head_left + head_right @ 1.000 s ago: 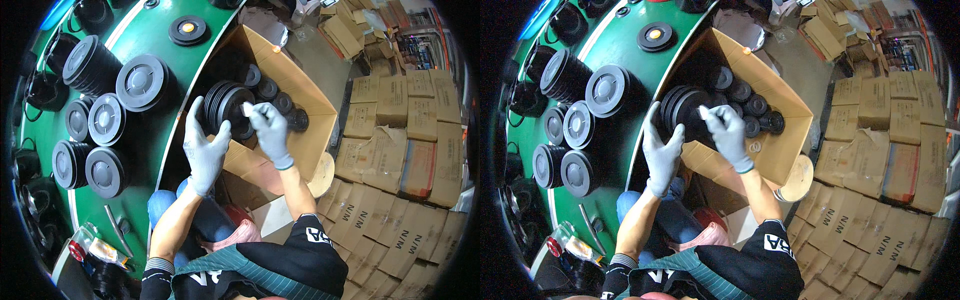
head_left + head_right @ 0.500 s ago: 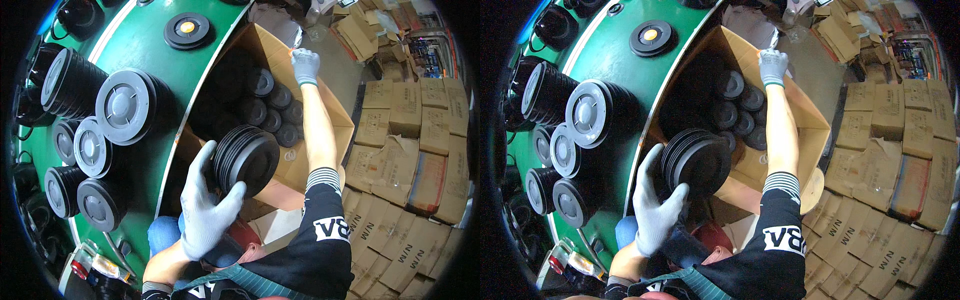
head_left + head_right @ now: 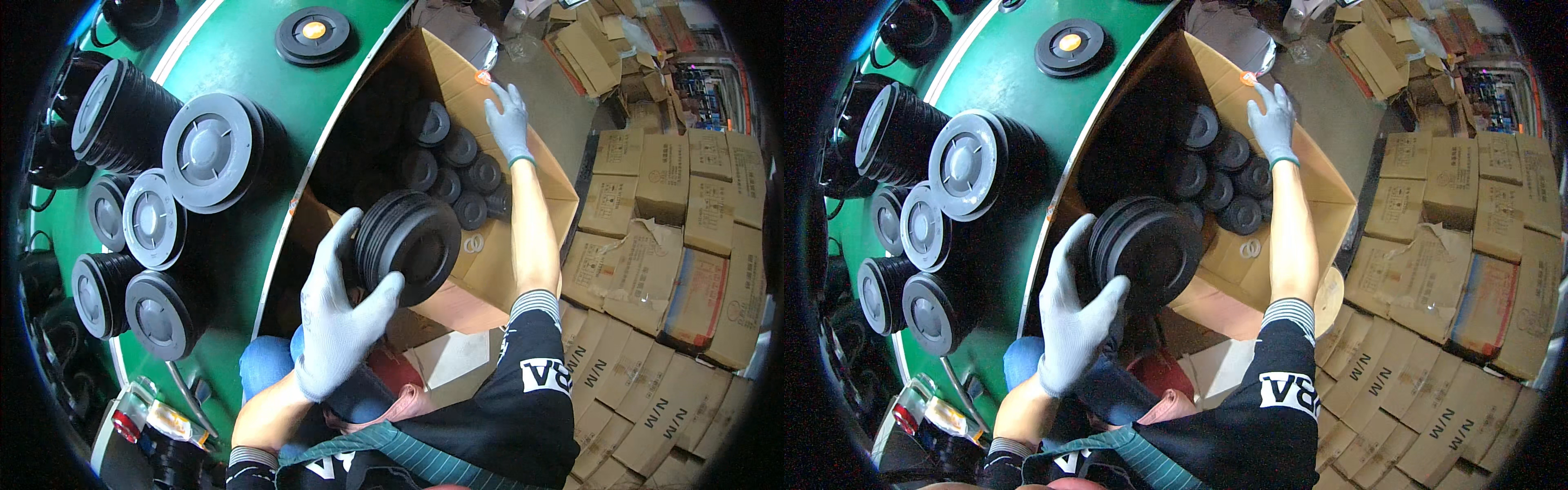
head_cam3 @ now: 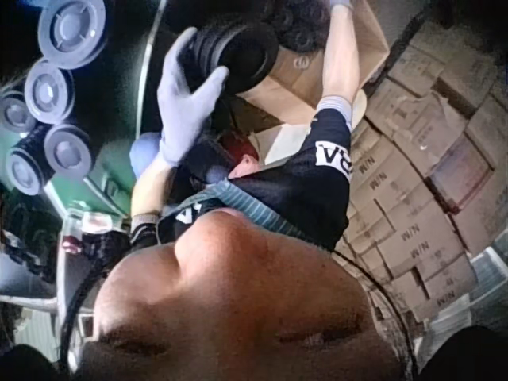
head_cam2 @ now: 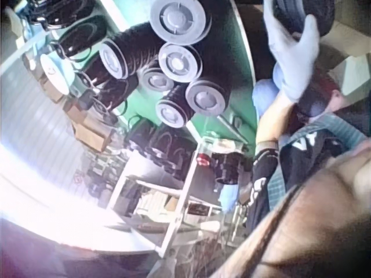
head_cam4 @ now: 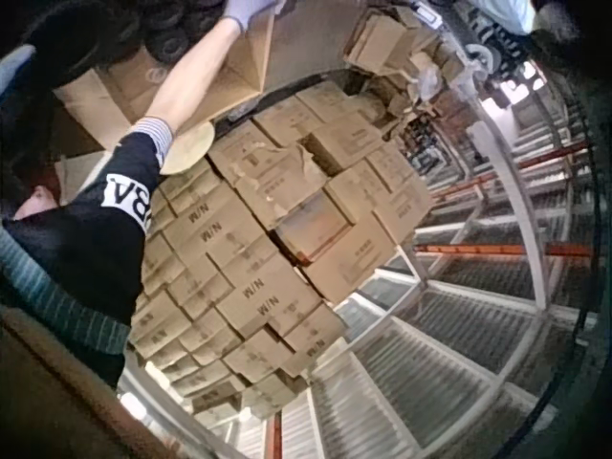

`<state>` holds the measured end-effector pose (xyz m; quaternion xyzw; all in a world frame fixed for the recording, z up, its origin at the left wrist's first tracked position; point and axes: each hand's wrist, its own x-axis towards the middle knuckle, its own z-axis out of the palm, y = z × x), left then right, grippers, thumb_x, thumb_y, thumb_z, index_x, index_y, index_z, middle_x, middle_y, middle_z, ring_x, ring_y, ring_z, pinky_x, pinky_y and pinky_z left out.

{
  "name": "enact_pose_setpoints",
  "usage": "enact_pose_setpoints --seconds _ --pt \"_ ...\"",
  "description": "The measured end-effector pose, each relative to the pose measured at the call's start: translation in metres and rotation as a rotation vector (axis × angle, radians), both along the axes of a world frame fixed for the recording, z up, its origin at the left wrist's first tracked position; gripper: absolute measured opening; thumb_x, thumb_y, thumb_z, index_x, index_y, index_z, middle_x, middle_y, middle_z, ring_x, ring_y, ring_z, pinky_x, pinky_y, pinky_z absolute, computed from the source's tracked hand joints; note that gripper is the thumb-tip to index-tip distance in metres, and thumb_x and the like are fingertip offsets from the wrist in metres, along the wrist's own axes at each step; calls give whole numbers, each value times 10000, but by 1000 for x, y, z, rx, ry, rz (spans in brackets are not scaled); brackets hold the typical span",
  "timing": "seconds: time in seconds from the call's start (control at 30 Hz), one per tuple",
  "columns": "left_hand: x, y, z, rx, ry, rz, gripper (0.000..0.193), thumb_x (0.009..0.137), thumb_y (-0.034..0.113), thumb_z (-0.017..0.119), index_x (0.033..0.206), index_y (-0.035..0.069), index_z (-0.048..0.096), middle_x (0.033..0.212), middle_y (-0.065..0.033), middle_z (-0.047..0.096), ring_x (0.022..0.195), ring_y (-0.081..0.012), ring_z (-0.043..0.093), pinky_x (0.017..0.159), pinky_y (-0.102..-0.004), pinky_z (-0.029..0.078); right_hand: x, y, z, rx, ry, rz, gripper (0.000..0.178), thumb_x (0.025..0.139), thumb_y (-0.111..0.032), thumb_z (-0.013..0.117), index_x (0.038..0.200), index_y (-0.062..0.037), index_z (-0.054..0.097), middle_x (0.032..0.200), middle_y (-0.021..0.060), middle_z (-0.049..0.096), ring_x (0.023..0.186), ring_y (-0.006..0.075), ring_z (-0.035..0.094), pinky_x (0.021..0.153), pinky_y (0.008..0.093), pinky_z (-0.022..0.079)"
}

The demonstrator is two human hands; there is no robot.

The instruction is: The person sits on the floor and assembles black cylindrical containers by inserting a metal rod into the base, then placing a lid on top. They repeat this process for multiple units, stacking finished containers on the table and retrieving new parts from a cardboard box.

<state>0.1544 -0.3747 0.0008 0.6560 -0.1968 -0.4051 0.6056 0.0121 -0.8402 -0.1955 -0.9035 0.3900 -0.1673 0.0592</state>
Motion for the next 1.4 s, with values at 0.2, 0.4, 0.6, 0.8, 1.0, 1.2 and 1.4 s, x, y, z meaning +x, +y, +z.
enact_pose_setpoints --seconds 0.2,0.4,0.6,0.8,1.0,1.2,1.4 --pt "2 7 -5 -96 -615 10 678 809 17 873 1451 14 653 1189 -181 741 1071 -350 750 976 -412 593 1 168 93 1046 -701 66 469 1175 -323 476 1496 -5 602 1413 169 709 1243 246 713 1037 387 579" --pt "-2 6 -15 -301 -1362 -143 517 810 170 763 1313 289 784 1177 18 747 1193 -238 704 1093 -517 548 -22 330 188 1737 -979 -139 985 1054 -813 268 1654 -48 424 1638 164 502 1519 304 463 1275 469 362" --pt "-6 7 -20 -457 -1144 -124 461 796 109 821 1250 181 779 1182 -49 762 1217 -294 716 1133 -617 511 -33 341 195 1620 -1019 58 986 1044 -805 348 1690 -60 345 1666 159 465 1530 296 452 1271 470 369" --pt "6 4 -16 -356 -383 -39 528 714 -4 935 1206 36 749 1151 -126 759 1127 -264 724 1016 -379 558 -15 350 180 1312 -1033 218 868 1100 -432 581 1767 -161 96 1569 101 475 1133 133 500 1032 263 421" --pt "26 4 -23 -447 -255 -215 319 830 83 907 1106 -13 780 1066 -116 768 1091 -230 724 998 -365 558 -13 350 184 1309 -1072 125 951 1016 -458 744 1740 -135 218 1576 109 517 1322 171 492 1171 342 380" --pt "34 6 -30 -237 -503 7 343 1077 54 616 1417 10 633 1273 -41 698 1147 -101 635 970 -259 544 -29 352 194 1581 -1274 56 886 1005 -666 642 1662 -126 394 1670 124 454 1511 291 464 1304 508 349" --pt "14 4 -9 -459 -604 -222 446 825 70 853 1259 45 754 1177 -164 731 1185 -353 692 1116 -463 523 -22 358 169 1169 -1048 -51 879 1081 -521 635 1710 -13 288 1666 145 450 1505 170 416 1278 347 299"
